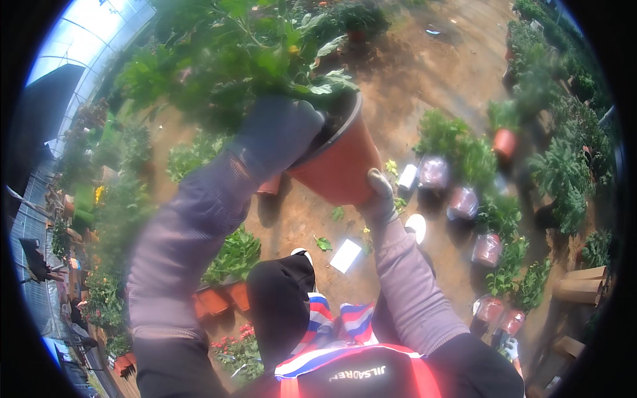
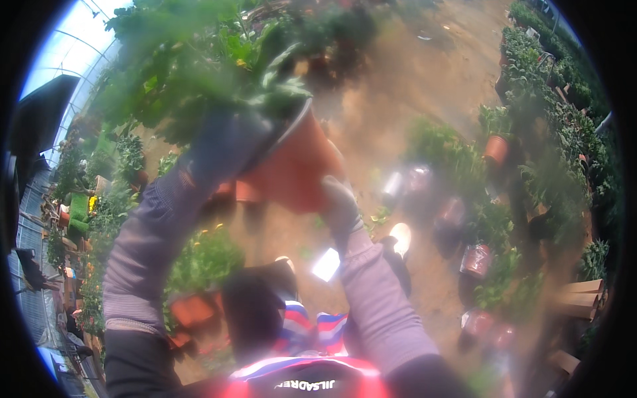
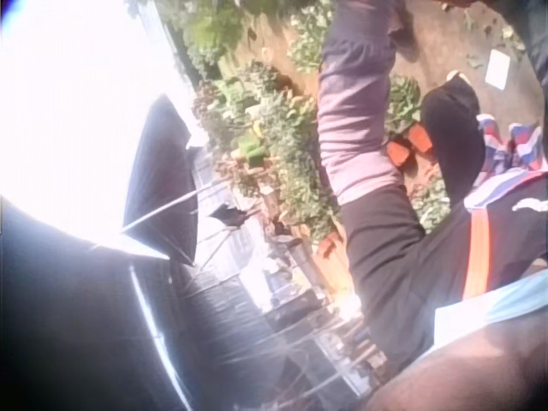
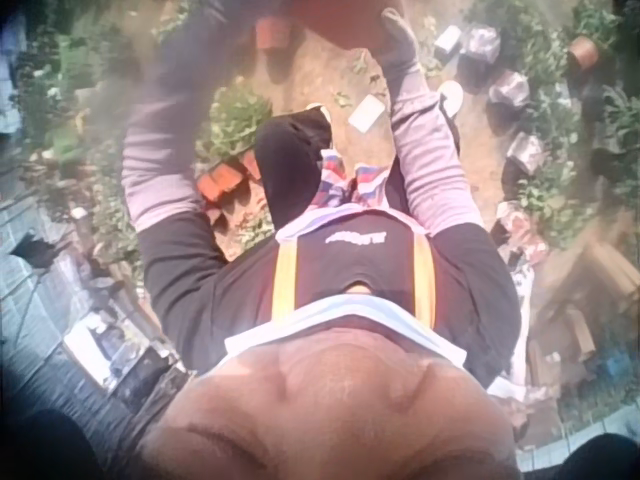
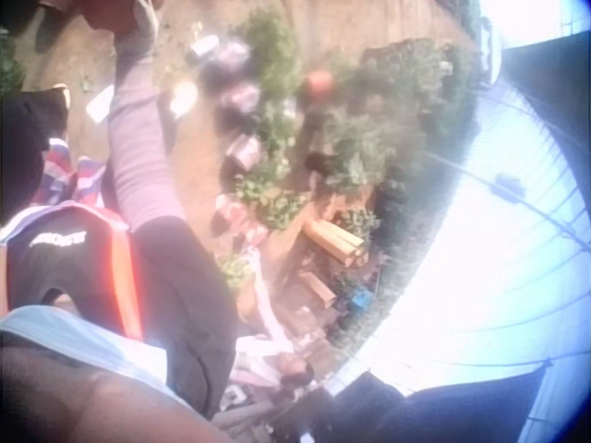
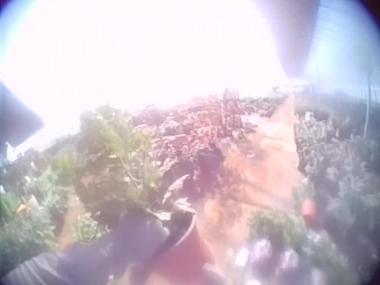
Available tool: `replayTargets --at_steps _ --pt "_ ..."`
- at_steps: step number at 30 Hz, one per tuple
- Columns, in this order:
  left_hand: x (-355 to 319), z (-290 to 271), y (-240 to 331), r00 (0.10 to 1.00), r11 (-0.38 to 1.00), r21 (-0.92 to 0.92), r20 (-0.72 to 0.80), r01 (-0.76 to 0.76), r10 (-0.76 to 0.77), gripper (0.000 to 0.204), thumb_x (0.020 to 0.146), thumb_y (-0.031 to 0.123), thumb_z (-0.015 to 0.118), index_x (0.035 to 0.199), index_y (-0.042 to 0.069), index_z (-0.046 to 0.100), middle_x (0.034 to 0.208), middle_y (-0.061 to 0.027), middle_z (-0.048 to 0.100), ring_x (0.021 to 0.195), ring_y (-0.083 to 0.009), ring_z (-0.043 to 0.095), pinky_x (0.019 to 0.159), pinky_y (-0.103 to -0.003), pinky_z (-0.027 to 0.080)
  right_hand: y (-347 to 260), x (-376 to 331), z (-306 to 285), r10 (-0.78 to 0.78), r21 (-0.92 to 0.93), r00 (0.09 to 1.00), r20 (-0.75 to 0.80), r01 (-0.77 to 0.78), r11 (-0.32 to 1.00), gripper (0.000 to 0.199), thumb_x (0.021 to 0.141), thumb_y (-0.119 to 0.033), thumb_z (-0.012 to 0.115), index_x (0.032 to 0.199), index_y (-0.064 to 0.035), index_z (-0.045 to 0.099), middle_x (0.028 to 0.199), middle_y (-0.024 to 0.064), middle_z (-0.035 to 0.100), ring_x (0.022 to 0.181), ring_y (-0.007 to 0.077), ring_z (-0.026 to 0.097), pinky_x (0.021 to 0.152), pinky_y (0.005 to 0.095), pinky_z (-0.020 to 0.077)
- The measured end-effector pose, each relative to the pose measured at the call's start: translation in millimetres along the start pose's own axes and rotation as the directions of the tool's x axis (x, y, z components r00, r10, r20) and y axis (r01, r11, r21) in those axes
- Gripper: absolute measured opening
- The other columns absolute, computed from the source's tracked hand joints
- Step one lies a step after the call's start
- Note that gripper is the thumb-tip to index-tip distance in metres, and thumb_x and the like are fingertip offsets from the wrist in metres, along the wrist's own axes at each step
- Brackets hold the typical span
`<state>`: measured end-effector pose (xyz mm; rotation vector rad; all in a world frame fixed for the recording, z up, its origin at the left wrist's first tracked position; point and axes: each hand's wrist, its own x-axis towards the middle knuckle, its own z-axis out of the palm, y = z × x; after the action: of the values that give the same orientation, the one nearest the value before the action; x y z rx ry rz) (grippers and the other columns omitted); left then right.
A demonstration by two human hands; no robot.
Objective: The person repeatedly picks up potted plants, wraps the pots with clear plastic film using a roll, and places the wrapped pots on the ground. The process is repeated for several plants in a greenhouse setting.
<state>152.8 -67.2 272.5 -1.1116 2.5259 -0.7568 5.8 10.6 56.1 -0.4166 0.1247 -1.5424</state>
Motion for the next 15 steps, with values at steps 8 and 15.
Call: replayTargets --at_steps 8,15 --pt "13 32 -14 0.931 0.668 -0.690 -0.365 -0.278 0.011 0.022 0.087 0.009 0.059 0.103 0.013 0.075 0.091 -0.0100 0.072 0.085 -0.0295 0.070 0.080 -0.040 0.055 14 6 -39 -0.119 -0.495 0.991 -0.055 0.077 0.866 0.072 0.089 -0.030 0.071 0.148 -0.0026 0.040 0.141 0.0117 0.055 0.128 0.0267 0.055 0.109 0.0425 0.0439" --pt "-9 9 -43 0.943 0.183 -0.954 -0.273 -0.239 -0.190 0.026 0.090 0.005 0.062 0.113 0.007 0.072 0.093 -0.0134 0.073 0.081 -0.0258 0.071 0.076 -0.035 0.055 -7 10 -40 -0.085 0.140 0.996 -0.014 0.086 0.986 0.069 0.090 -0.028 0.069 0.147 -0.0001 0.041 0.141 0.0139 0.055 0.129 0.0288 0.054 0.111 0.0443 0.0427"
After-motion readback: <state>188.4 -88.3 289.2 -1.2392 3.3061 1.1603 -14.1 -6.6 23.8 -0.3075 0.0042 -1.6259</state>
